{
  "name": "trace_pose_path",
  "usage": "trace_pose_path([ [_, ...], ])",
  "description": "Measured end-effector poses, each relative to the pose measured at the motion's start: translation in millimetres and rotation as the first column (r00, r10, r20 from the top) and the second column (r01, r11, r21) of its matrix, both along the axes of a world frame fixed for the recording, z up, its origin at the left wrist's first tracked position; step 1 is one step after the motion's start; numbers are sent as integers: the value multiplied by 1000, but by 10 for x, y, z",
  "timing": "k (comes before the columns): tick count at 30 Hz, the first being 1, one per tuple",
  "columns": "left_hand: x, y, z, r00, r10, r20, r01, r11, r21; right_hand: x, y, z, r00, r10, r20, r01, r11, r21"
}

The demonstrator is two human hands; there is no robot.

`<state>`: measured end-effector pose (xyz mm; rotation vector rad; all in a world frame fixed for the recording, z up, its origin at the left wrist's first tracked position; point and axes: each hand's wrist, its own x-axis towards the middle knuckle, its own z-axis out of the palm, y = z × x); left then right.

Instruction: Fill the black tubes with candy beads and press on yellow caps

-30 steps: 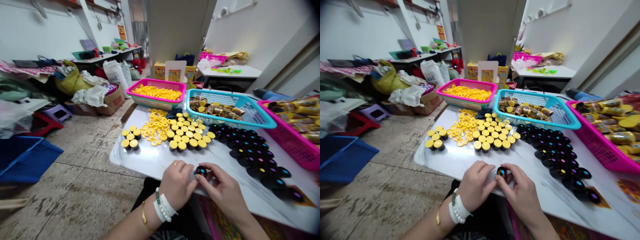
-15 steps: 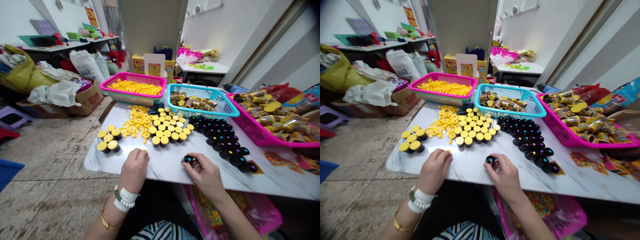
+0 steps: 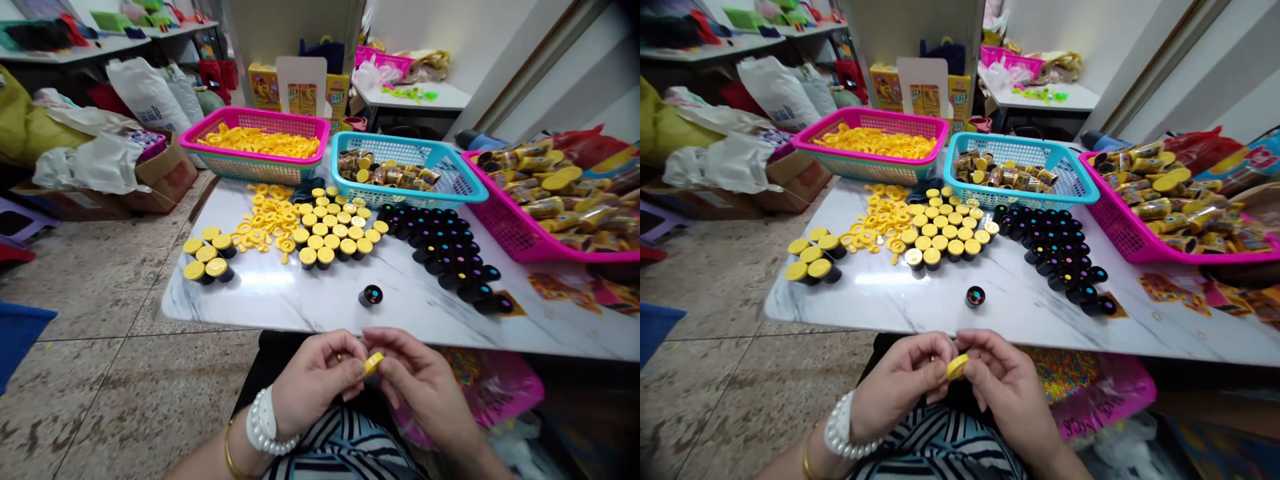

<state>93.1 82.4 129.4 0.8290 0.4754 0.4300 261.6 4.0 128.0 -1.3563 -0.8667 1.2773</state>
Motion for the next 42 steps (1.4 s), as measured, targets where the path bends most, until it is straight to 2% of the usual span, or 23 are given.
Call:
trace_pose_path([
  [2,91,9,-41,998,0,64,2,999,-36,12,24,-13,983,-29,-182,22,999,-37],
  [4,164,33,-27,996,16,86,-16,1000,-2,51,46,-10,961,-68,-268,64,998,-23],
  [6,225,67,26,997,37,67,-41,997,58,109,64,9,954,-77,-291,77,997,-11],
  [8,285,116,69,990,136,-32,-127,971,200,188,111,38,963,-100,-251,95,995,-34],
  [9,318,149,72,966,239,-97,-197,926,321,236,155,55,971,-123,-206,115,992,-51],
  [10,354,186,59,920,362,-147,-259,846,467,289,214,71,978,-147,-146,140,988,-57],
  [11,393,227,29,863,475,-170,-285,737,613,342,286,85,983,-167,-81,163,985,-49],
  [13,475,309,-65,790,590,-167,-219,526,822,441,452,110,985,-170,35,171,985,-27],
  [14,516,346,-118,786,595,-168,-154,451,879,479,536,120,985,-151,82,154,987,-35],
  [16,590,403,-210,790,581,-197,-32,359,933,525,678,137,982,-93,162,111,988,-108],
  [18,640,434,-261,777,587,-228,33,323,946,531,770,146,968,-72,240,115,978,-172],
  [22,661,448,-252,773,584,-249,58,326,944,500,823,126,942,-104,320,154,979,-134],
  [25,645,452,-214,771,569,-286,99,336,937,504,814,83,950,-81,302,116,988,-98],
  [30,642,474,-195,759,542,-361,198,336,921,518,806,33,981,12,196,16,990,-142],
  [34,632,502,-157,769,521,-369,204,347,915,462,804,63,961,-10,276,41,994,-105],
  [36,613,533,-109,805,464,-370,159,432,888,438,799,85,948,-23,319,53,995,-86],
  [39,585,600,-39,849,345,-400,112,622,775,426,782,98,946,-14,325,43,996,-83],
  [40,581,624,-26,853,322,-410,106,663,741,424,775,94,947,-13,320,42,996,-83],
  [42,584,658,-23,858,298,-419,103,699,708,416,759,71,952,-28,303,53,996,-73],
])
